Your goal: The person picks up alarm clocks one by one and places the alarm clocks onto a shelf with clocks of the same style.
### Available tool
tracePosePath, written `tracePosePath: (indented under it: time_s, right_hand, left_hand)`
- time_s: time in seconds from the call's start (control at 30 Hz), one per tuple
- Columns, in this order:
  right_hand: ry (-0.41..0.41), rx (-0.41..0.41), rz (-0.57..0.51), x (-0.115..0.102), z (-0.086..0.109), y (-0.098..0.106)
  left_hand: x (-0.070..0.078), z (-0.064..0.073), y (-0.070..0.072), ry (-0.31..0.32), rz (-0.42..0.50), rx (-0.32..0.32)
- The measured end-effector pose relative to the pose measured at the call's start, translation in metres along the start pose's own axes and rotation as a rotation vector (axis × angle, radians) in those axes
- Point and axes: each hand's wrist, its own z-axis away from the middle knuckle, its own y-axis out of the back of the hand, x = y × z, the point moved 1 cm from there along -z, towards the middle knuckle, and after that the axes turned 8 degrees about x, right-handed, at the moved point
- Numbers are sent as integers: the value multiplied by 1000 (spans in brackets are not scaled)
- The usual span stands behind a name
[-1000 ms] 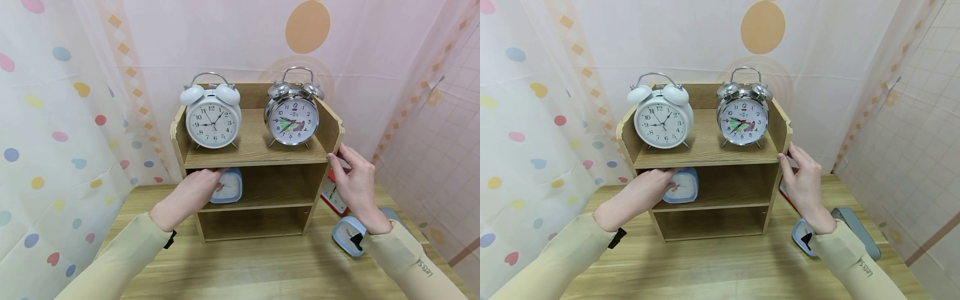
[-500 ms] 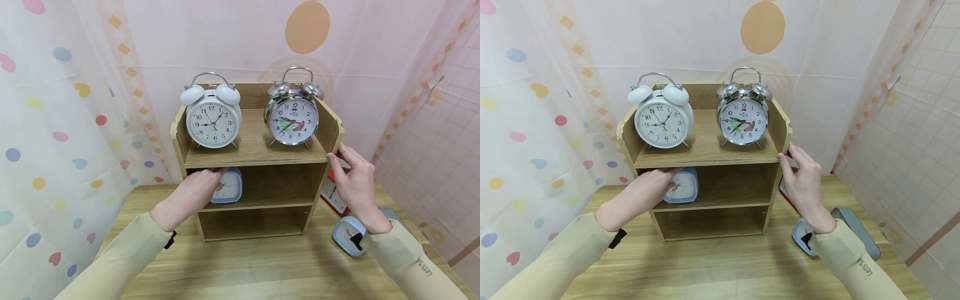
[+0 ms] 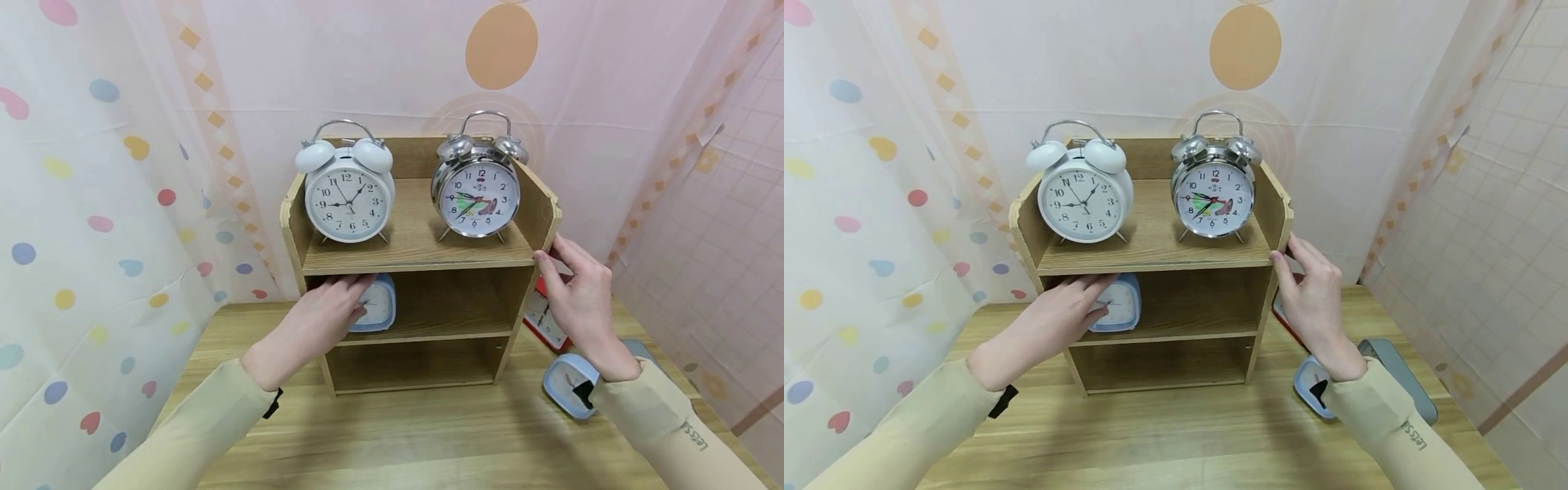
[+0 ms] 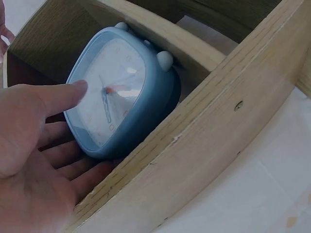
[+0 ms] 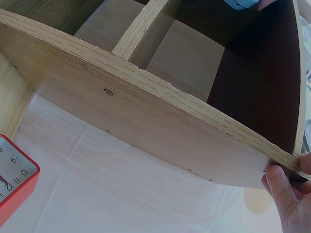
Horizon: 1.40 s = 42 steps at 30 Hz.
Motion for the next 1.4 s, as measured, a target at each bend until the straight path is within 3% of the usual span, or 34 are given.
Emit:
tracePosePath:
  time_s: [0.2, 0.5, 0.83, 1.1, 1.4]
  right_hand:
    - [-5, -1, -4, 1, 1, 0]
    - [-2, -20, 16, 4, 6, 5]
    - [-16, -38, 24, 13, 14, 21]
    - [-19, -102, 61, 23, 21, 30]
    - [-52, -194, 97, 34, 28, 41]
  left_hand:
    - [-1, 13, 2, -35, 3, 114]
    - [-9, 29, 4, -146, 149, 341]
    - [-15, 43, 14, -195, 274, 664]
    - [-21, 43, 13, -121, 363, 942]
    - [-27, 47, 10, 127, 441, 1013]
